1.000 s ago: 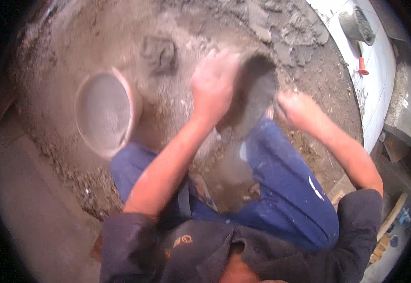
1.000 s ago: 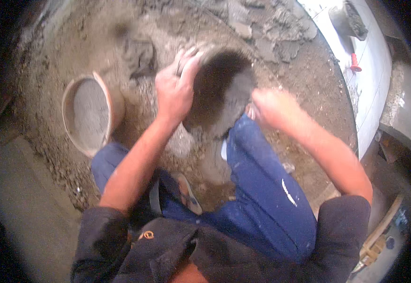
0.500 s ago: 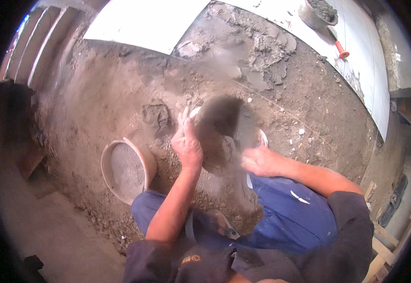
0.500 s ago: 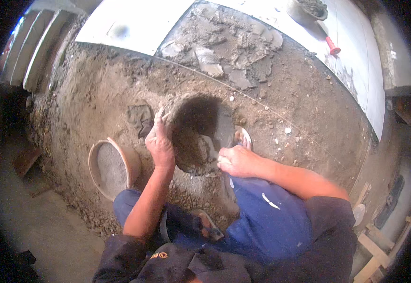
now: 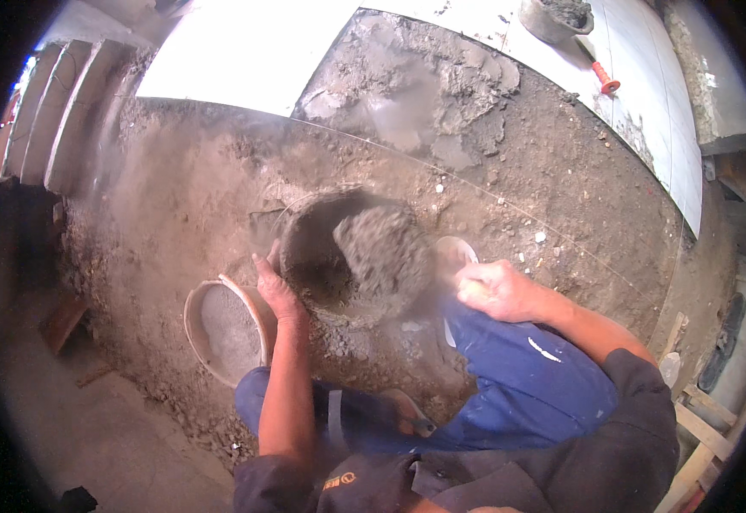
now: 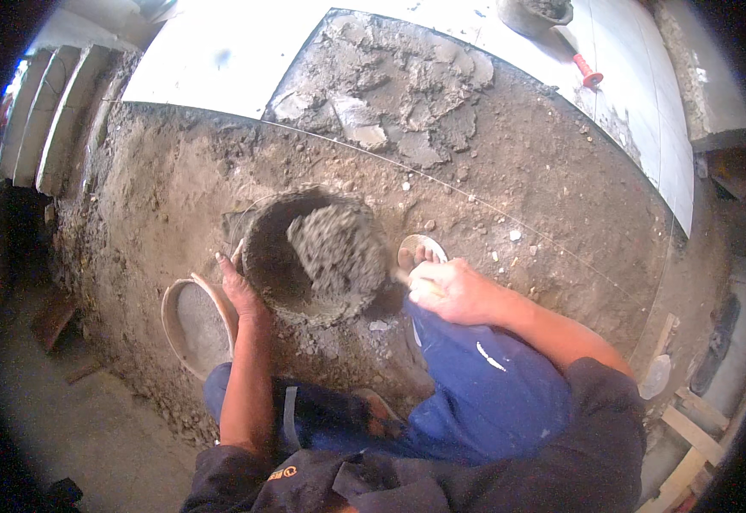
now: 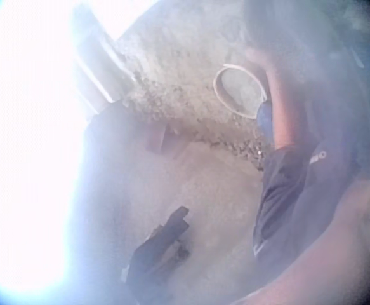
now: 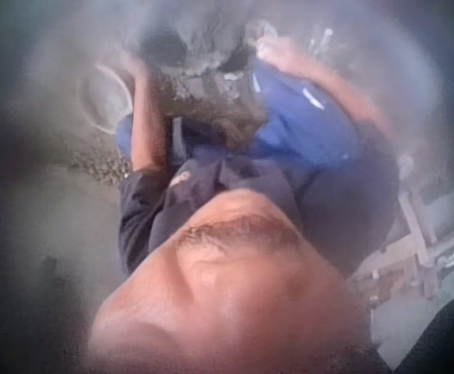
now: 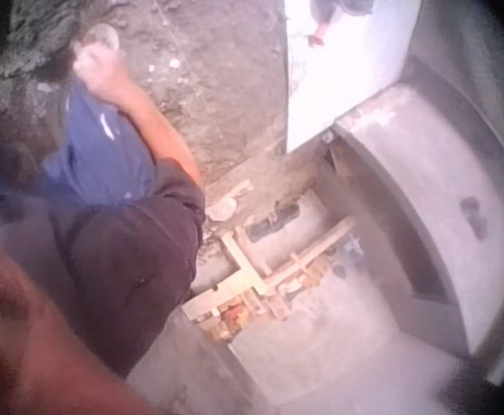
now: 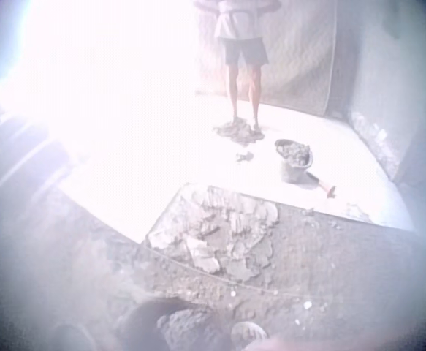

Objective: The person scoops cement from a bucket and spreads it on the floor using a trowel. They then place a white ceramic tile onto the cement bed, press it down, and tap it with a wooden block to level it. The person continues to spread cement and adjust the tile placement.

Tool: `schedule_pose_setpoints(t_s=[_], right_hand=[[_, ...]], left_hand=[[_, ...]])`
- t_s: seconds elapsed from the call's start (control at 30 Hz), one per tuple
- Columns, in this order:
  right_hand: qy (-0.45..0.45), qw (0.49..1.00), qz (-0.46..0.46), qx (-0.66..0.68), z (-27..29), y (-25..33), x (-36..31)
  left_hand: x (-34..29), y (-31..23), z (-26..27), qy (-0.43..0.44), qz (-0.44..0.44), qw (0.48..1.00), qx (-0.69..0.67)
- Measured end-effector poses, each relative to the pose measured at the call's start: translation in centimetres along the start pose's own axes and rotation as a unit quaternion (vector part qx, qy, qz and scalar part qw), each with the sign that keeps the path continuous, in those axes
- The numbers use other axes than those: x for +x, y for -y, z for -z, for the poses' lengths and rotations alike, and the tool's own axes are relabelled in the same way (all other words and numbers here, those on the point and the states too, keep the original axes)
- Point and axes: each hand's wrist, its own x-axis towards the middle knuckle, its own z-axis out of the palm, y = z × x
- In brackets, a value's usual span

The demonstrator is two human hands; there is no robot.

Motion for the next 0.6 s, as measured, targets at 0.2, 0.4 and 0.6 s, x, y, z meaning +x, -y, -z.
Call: schedule_pose_setpoints(t_s=[0.2, 0.4, 0.6], right_hand=[[-0.088, 0.982, -0.138, 0.096, 4.5, 3.2, 0.9], [-0.270, 0.865, 0.130, -0.401, 9.2, -2.4, 9.8], [-0.373, 0.877, -0.078, -0.294, 10.9, -7.0, 14.5]], left_hand=[[1.4, 1.5, 3.1, -0.098, -0.010, 0.985, 0.142], [1.9, 1.4, 3.3, -0.130, -0.005, 0.981, 0.142], [1.0, 0.2, 2.4, -0.137, -0.006, 0.970, 0.203]])
